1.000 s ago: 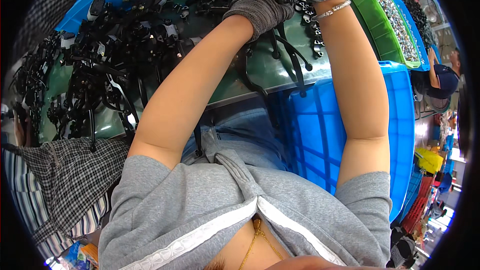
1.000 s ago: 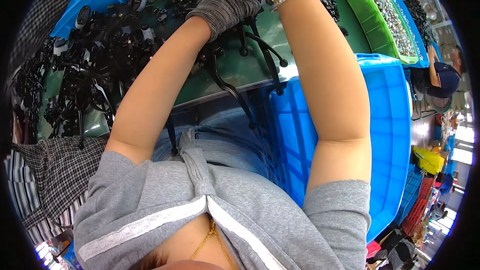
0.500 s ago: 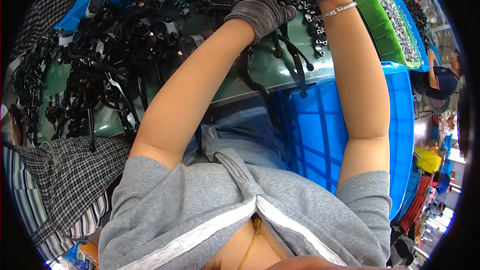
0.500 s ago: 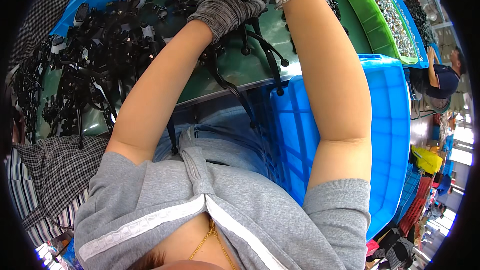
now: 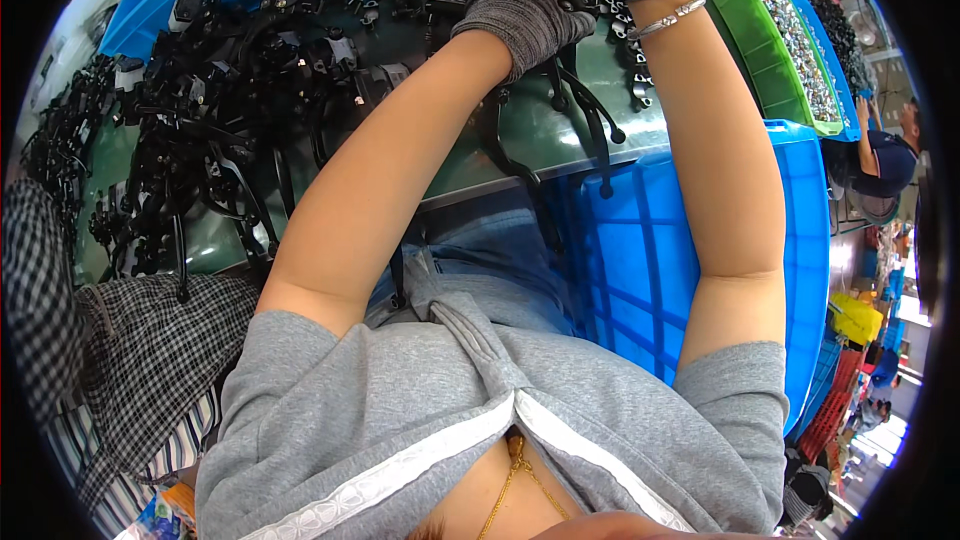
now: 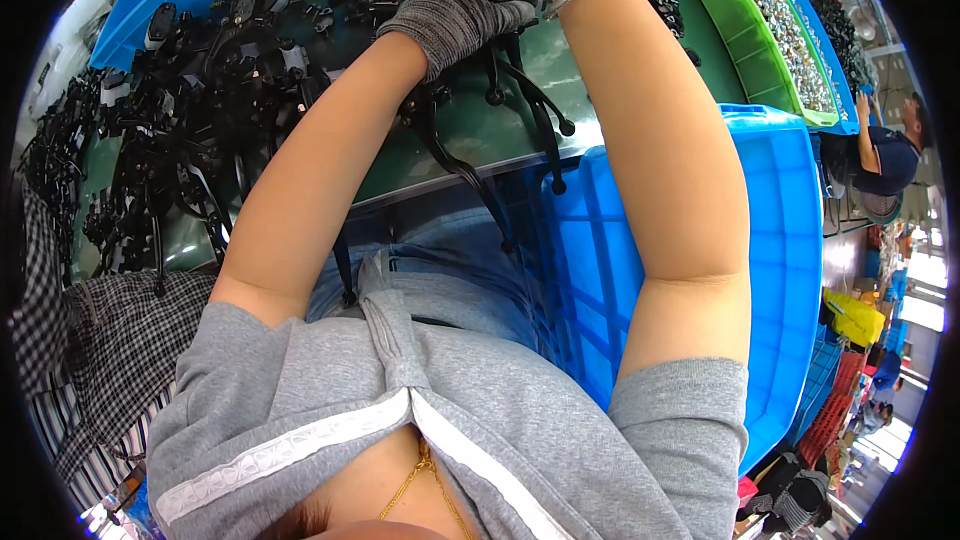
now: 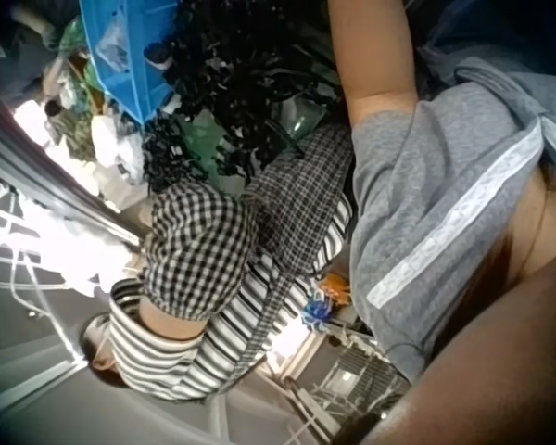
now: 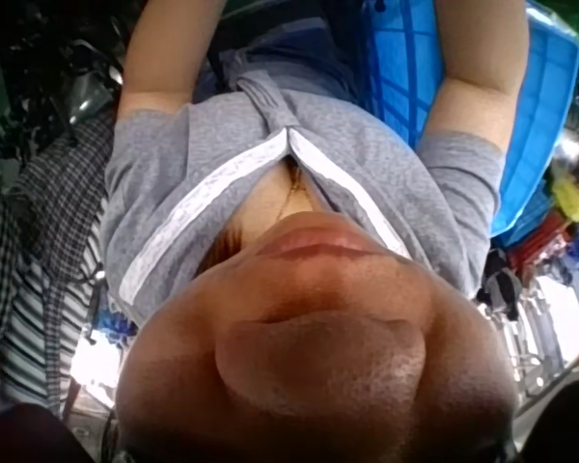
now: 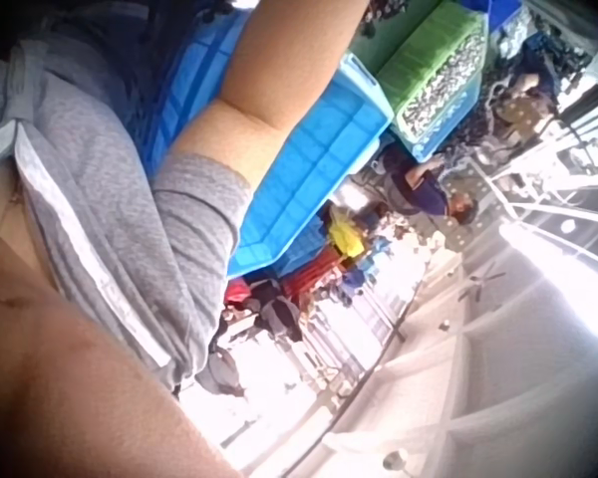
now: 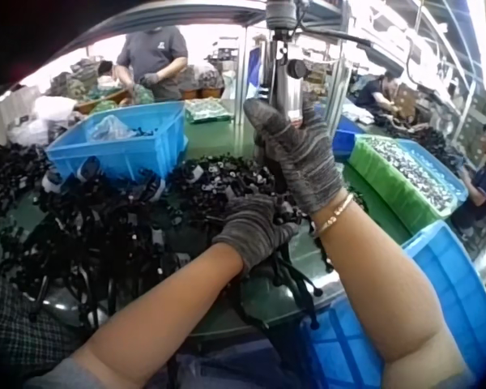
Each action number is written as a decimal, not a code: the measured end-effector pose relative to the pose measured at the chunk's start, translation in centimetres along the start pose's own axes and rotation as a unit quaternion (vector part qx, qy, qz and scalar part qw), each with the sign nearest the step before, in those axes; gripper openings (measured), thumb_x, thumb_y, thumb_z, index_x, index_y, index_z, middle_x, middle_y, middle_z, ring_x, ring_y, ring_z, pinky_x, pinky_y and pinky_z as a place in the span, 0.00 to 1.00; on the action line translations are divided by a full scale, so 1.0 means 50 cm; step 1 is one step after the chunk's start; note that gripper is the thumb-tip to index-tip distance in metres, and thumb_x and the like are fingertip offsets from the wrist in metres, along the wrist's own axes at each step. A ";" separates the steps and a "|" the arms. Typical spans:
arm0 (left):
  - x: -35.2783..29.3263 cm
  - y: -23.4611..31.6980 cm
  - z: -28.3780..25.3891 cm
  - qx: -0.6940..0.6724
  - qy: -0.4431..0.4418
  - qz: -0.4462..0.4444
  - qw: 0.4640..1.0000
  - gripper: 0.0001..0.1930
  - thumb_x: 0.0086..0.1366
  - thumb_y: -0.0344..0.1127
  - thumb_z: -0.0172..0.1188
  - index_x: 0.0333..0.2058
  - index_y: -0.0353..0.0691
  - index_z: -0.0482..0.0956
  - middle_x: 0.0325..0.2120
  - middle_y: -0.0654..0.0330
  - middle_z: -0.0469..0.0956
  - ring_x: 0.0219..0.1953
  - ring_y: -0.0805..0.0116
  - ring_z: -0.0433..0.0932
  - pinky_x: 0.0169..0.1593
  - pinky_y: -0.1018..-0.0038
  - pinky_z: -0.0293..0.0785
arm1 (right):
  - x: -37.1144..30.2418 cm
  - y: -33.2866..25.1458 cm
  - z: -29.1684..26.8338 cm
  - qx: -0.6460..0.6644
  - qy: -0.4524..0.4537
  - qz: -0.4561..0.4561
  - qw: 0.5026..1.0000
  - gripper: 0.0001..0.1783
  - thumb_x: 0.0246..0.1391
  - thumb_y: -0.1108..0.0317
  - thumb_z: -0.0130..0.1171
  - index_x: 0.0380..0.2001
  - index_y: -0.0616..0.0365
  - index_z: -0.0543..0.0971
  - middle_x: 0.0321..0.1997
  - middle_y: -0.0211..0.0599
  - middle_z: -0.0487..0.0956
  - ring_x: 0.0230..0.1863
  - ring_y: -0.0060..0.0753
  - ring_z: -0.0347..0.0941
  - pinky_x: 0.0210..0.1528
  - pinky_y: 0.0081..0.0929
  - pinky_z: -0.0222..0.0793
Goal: Sorting and organizing black cable-like components into colored bins at a factory workstation.
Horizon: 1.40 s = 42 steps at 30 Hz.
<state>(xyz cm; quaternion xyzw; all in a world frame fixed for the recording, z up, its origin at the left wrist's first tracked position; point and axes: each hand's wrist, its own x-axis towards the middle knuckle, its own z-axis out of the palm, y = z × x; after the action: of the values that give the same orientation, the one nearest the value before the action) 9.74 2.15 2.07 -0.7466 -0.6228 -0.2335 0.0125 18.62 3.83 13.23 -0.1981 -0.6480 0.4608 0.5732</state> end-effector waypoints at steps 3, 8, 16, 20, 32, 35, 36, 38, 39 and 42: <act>0.013 0.003 0.001 -0.018 -0.015 -0.013 1.000 0.24 0.58 0.63 0.64 0.42 0.51 0.88 0.34 0.58 0.87 0.40 0.57 0.86 0.48 0.53 0.78 | -0.007 -0.006 -0.012 -0.040 -0.009 0.037 0.998 0.23 0.53 0.50 0.76 0.41 0.54 0.81 0.21 0.23 0.75 0.21 0.18 0.71 0.25 0.21 0.68; 0.012 0.000 -0.008 -0.022 -0.078 -0.031 0.996 0.27 0.58 0.63 0.65 0.48 0.51 0.87 0.38 0.56 0.87 0.44 0.57 0.86 0.53 0.54 0.78 | -0.009 0.019 -0.009 -0.123 0.017 0.075 0.989 0.24 0.55 0.47 0.74 0.40 0.55 0.79 0.21 0.23 0.74 0.21 0.18 0.70 0.24 0.23 0.66; 0.005 -0.025 -0.010 -0.096 0.010 0.043 0.994 0.29 0.60 0.60 0.65 0.49 0.41 0.83 0.46 0.46 0.83 0.50 0.45 0.80 0.56 0.53 0.73 | -0.020 0.013 -0.010 -0.103 0.005 0.065 0.993 0.24 0.56 0.48 0.73 0.43 0.55 0.79 0.24 0.23 0.75 0.23 0.20 0.71 0.26 0.22 0.67; 0.021 -0.036 0.035 -0.055 0.065 0.049 0.995 0.33 0.60 0.62 0.64 0.51 0.38 0.81 0.49 0.44 0.82 0.51 0.45 0.80 0.57 0.54 0.73 | -0.014 0.025 -0.029 0.008 -0.054 0.056 0.997 0.21 0.59 0.51 0.71 0.45 0.55 0.80 0.28 0.25 0.77 0.27 0.20 0.74 0.30 0.21 0.69; -0.001 0.002 -0.004 0.002 0.053 -0.003 0.999 0.36 0.59 0.68 0.62 0.51 0.40 0.82 0.47 0.47 0.83 0.52 0.45 0.80 0.59 0.45 0.69 | -0.024 0.041 -0.077 -0.106 -0.146 -0.047 0.983 0.16 0.63 0.56 0.67 0.44 0.57 0.81 0.35 0.29 0.80 0.36 0.21 0.76 0.39 0.23 0.72; -0.001 0.020 -0.017 0.004 0.085 0.010 0.996 0.34 0.58 0.67 0.63 0.47 0.40 0.83 0.43 0.46 0.84 0.49 0.46 0.82 0.56 0.48 0.72 | 0.016 0.105 -0.120 -0.277 -0.166 -0.291 0.901 0.16 0.62 0.56 0.68 0.42 0.57 0.81 0.33 0.29 0.80 0.35 0.21 0.76 0.37 0.22 0.72; 0.000 0.021 -0.030 -0.031 0.030 -0.002 0.999 0.32 0.58 0.66 0.64 0.45 0.40 0.84 0.42 0.46 0.84 0.47 0.45 0.82 0.54 0.48 0.73 | 0.024 0.119 -0.126 -0.294 -0.163 -0.321 0.885 0.16 0.62 0.56 0.68 0.41 0.56 0.81 0.33 0.29 0.80 0.34 0.21 0.76 0.37 0.22 0.72; -0.002 0.003 -0.029 -0.060 -0.022 -0.021 0.998 0.31 0.58 0.64 0.66 0.43 0.39 0.84 0.40 0.46 0.84 0.45 0.45 0.83 0.52 0.49 0.74 | -0.011 0.066 -0.070 -0.191 -0.124 -0.160 0.960 0.17 0.59 0.54 0.70 0.39 0.56 0.81 0.31 0.27 0.80 0.32 0.21 0.75 0.35 0.22 0.71; 0.000 -0.010 -0.009 -0.076 0.016 -0.008 0.997 0.30 0.58 0.63 0.66 0.43 0.39 0.84 0.38 0.45 0.84 0.43 0.45 0.83 0.51 0.49 0.75 | -0.029 0.032 -0.043 -0.087 -0.079 0.009 0.993 0.18 0.57 0.52 0.72 0.38 0.55 0.81 0.29 0.26 0.80 0.30 0.20 0.74 0.32 0.21 0.70; 0.004 0.003 -0.006 -0.089 0.031 -0.002 0.996 0.29 0.57 0.62 0.68 0.42 0.39 0.84 0.38 0.44 0.84 0.43 0.44 0.82 0.50 0.49 0.75 | -0.046 -0.010 -0.027 -0.135 -0.055 0.042 0.988 0.21 0.54 0.49 0.74 0.37 0.54 0.81 0.28 0.24 0.78 0.28 0.19 0.72 0.29 0.21 0.68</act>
<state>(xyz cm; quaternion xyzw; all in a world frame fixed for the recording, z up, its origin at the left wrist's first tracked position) 9.80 2.21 2.43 -0.7357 -0.6004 -0.3114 -0.0355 20.61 2.25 12.25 -0.2753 -0.7255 0.4032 0.4850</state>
